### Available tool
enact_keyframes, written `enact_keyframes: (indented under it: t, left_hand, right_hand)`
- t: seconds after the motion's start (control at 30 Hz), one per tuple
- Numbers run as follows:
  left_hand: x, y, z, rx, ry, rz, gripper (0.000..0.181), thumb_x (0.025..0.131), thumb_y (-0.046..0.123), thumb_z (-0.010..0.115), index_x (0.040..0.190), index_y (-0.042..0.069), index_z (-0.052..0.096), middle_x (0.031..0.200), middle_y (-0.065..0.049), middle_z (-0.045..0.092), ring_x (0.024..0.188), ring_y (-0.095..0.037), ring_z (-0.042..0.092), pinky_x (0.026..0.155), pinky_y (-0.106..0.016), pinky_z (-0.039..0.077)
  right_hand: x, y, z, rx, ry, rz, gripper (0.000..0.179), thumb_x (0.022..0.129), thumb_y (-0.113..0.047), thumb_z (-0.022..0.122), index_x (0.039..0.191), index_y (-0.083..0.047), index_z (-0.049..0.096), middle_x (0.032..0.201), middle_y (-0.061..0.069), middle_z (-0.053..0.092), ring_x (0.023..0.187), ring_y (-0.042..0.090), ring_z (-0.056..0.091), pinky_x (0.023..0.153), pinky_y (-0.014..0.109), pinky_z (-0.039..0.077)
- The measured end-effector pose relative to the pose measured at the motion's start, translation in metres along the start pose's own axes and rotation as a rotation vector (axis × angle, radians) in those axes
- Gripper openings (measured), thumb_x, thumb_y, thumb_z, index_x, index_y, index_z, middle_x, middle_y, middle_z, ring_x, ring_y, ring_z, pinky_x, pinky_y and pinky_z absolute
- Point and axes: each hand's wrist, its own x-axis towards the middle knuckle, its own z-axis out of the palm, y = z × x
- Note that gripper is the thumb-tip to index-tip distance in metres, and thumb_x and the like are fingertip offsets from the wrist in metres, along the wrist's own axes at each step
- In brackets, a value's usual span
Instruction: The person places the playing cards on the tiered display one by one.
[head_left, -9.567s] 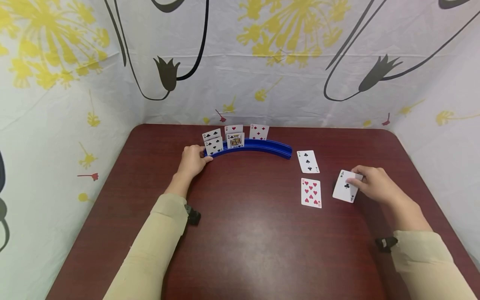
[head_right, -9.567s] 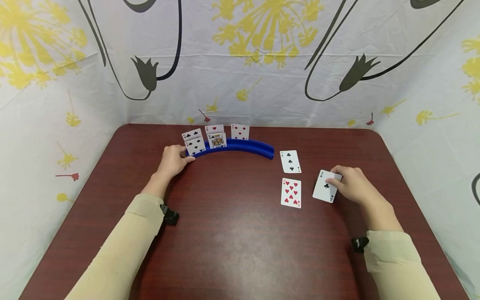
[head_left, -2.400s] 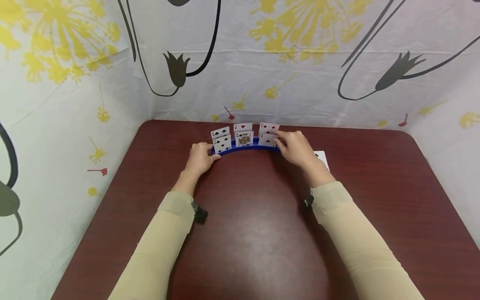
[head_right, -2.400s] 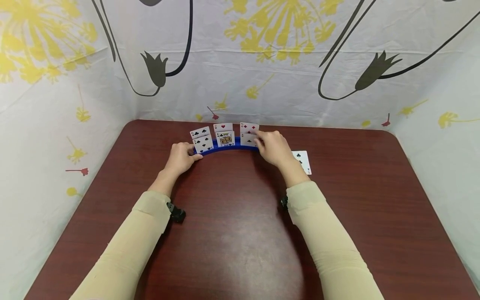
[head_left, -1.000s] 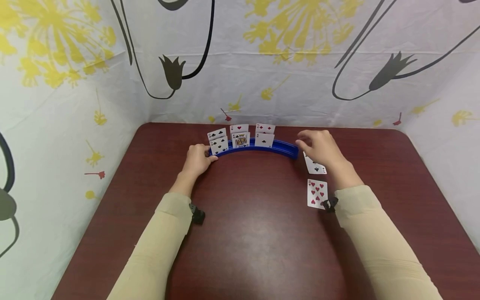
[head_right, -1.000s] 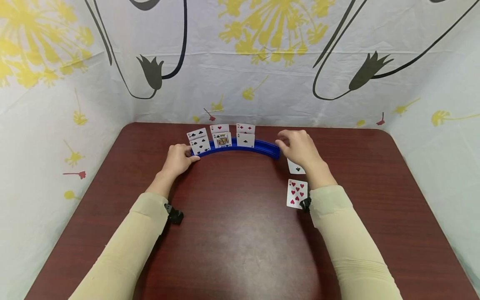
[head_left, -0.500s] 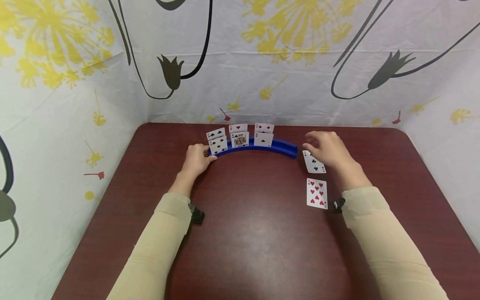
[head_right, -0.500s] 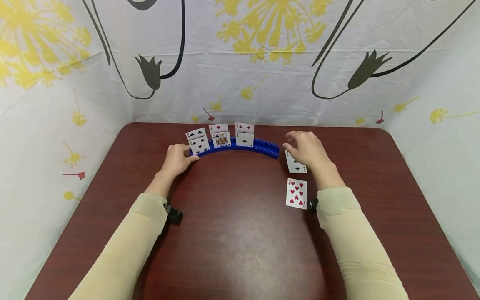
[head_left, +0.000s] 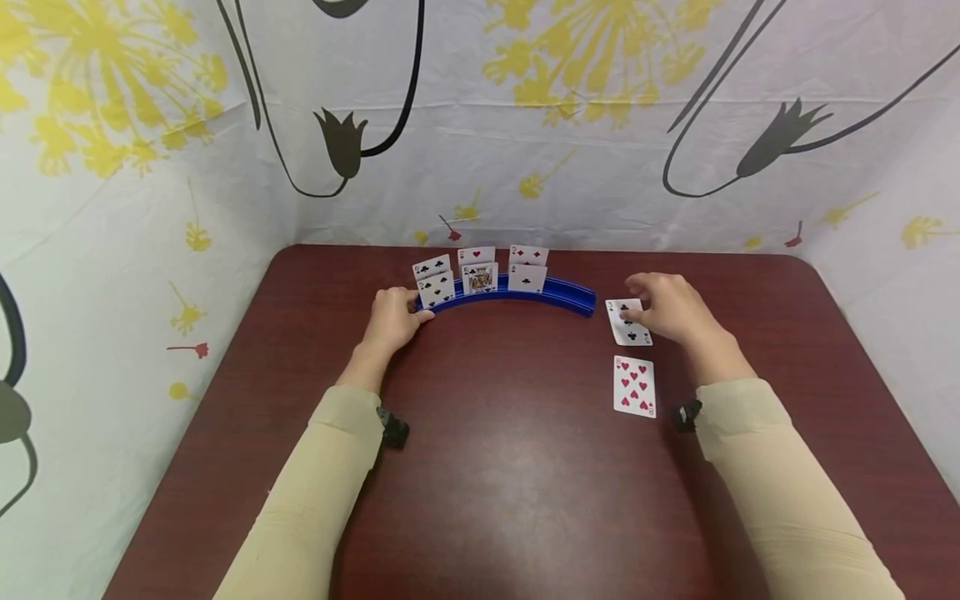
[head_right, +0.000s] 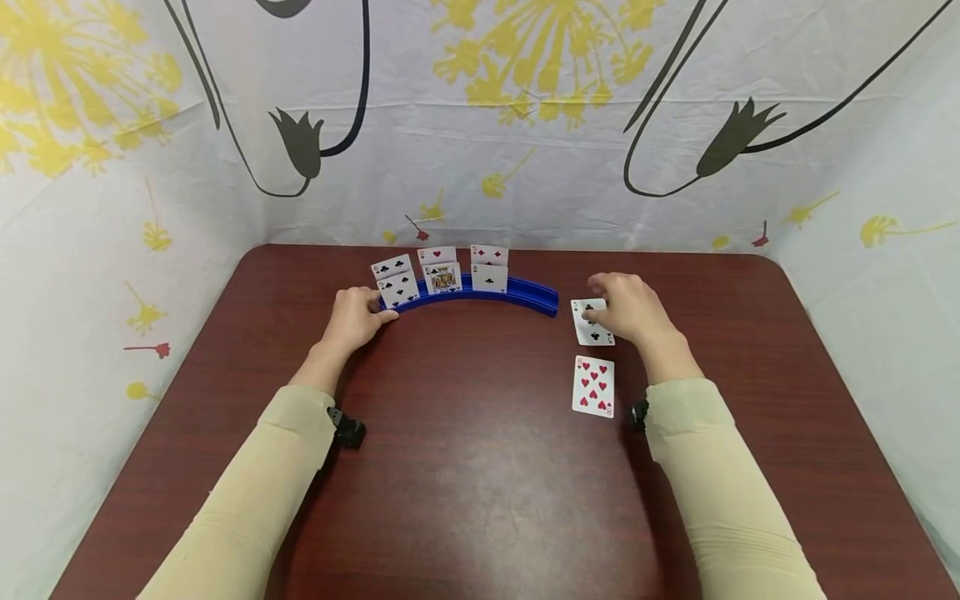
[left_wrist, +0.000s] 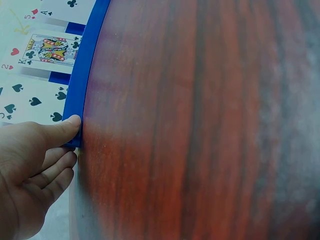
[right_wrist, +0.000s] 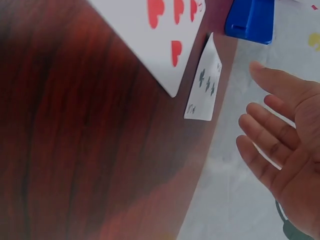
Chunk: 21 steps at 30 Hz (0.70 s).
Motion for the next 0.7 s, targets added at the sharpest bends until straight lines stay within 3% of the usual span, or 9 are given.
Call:
enact_keyframes:
  t: [0.17,0.43,0.7]
  left_hand:
    - [0.000,0.000,-0.001,0.003,-0.009,-0.004,0.052,0.092,0.022,0.078,0.133,-0.006,0.063,0.129,-0.026,0.064,0.124,-0.036,0.059,0.101,-0.047,0.051]
    - [0.000,0.000,0.000,0.001,-0.010,-0.007,0.052,0.092,0.022,0.078,0.133,-0.007,0.063,0.128,-0.025,0.065,0.123,-0.035,0.059,0.101,-0.046,0.051]
    - [0.001,-0.001,0.000,-0.002,-0.006,-0.012,0.053,0.092,0.023,0.078,0.132,-0.007,0.063,0.126,-0.025,0.066,0.119,-0.035,0.061,0.098,-0.046,0.053]
  right_hand:
    - [-0.002,0.004,0.001,-0.007,-0.073,0.039,0.064,0.080,-0.016,0.084,0.135,0.004,0.058,0.126,0.028,0.062,0.113,0.044,0.060,0.092,0.064,0.046]
    - [-0.002,0.010,0.007,-0.009,-0.202,0.101,0.082,0.081,-0.017,0.085,0.148,0.006,0.043,0.147,0.034,0.042,0.134,0.052,0.040,0.103,0.070,0.037]
    - [0.000,0.012,0.010,-0.017,-0.231,0.100,0.080,0.083,-0.018,0.084,0.147,0.007,0.044,0.142,0.034,0.048,0.127,0.051,0.045,0.099,0.069,0.041]
